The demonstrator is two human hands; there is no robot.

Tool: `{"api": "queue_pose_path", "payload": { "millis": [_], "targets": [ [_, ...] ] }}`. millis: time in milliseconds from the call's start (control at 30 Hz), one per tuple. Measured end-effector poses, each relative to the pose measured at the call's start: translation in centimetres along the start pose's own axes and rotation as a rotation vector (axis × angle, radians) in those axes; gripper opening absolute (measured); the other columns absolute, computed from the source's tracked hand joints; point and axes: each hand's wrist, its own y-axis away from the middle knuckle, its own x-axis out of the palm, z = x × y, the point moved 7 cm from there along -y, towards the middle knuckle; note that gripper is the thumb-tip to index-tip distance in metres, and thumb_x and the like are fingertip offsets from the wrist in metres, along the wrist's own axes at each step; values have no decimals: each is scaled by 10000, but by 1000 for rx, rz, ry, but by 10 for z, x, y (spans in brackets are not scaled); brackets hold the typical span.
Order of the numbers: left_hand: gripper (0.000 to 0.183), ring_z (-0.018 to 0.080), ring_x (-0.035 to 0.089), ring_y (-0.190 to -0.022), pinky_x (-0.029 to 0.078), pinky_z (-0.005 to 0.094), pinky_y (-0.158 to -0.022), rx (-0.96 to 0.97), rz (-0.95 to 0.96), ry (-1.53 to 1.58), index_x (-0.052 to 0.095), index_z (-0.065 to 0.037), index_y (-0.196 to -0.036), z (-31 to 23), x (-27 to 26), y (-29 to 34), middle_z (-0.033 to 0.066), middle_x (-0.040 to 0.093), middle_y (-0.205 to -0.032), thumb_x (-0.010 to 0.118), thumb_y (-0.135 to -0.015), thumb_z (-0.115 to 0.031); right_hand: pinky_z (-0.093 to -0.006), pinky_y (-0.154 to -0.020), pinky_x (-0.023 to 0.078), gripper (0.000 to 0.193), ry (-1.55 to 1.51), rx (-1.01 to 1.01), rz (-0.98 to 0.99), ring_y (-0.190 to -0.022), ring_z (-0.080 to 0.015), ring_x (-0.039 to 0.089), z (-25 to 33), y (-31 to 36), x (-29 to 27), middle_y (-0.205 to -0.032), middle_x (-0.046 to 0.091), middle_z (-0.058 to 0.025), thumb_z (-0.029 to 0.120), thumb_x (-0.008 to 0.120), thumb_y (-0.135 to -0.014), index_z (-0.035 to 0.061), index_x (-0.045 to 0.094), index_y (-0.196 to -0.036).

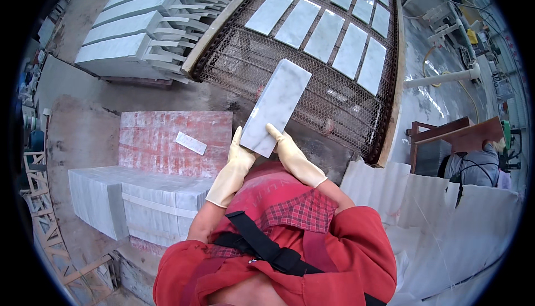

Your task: The person repeatedly picks up rectangular white tiles from a stack and places them one by one onto a moving conveyor belt. The tiles are arranged in rows on the belt as it advances.

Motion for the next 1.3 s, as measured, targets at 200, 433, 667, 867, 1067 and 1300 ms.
{"api": "queue_pose_path", "payload": {
  "millis": [200,433,667,867,1067,1300],
  "targets": [
    [797,421,471,-1415,395,690,-1118,-15,121,-89,432,-68,-1538,-1,19,27,198,454,-1577,537,-995,-642,-442,-1061,509,510,-81,28,-44,-1221,-303,658,31,14,12,-1352,673,-158,324,605,-1047,-5,566,-1435],
    [773,408,465,-1423,378,711,-1116,-47,81,-121,455,-142,-1538,27,33,23,152,470,-1578,557,-974,-660,-439,-1105,467,496,-136,30,-66,-1247,-315,641,41,16,-10,-1346,679,-172,306,616,-1036,-22,589,-1406],
    [770,405,477,-1412,398,709,-1100,-33,78,-46,442,-144,-1543,21,27,-5,150,469,-1575,547,-979,-659,-434,-1093,473,518,-82,74,-102,-1254,-302,639,44,7,-8,-1346,681,-170,351,636,-1022,-3,600,-1399],
    [700,406,450,-1424,383,699,-1101,-100,94,5,464,-130,-1524,27,42,1,156,466,-1576,531,-1002,-592,-430,-1071,486,575,1,35,-117,-1197,-305,669,37,-5,-23,-1304,701,-161,440,633,-1016,10,604,-1396],
    [579,429,447,-1427,349,747,-1100,-107,174,97,511,-115,-1488,20,27,-23,173,498,-1557,493,-1029,-466,-403,-932,550,681,421,19,-155,-1039,-296,725,30,-23,-51,-1169,745,-160,575,642,-978,-19,644,-1311],
    [528,462,469,-1405,341,770,-1092,-134,91,121,535,-86,-1463,26,37,-18,187,520,-1538,589,-1002,-338,-380,-823,584,587,588,89,-128,-907,-246,742,38,-16,-74,-1025,764,-162,538,640,-1002,-31,721,-1120]
  ]
}}
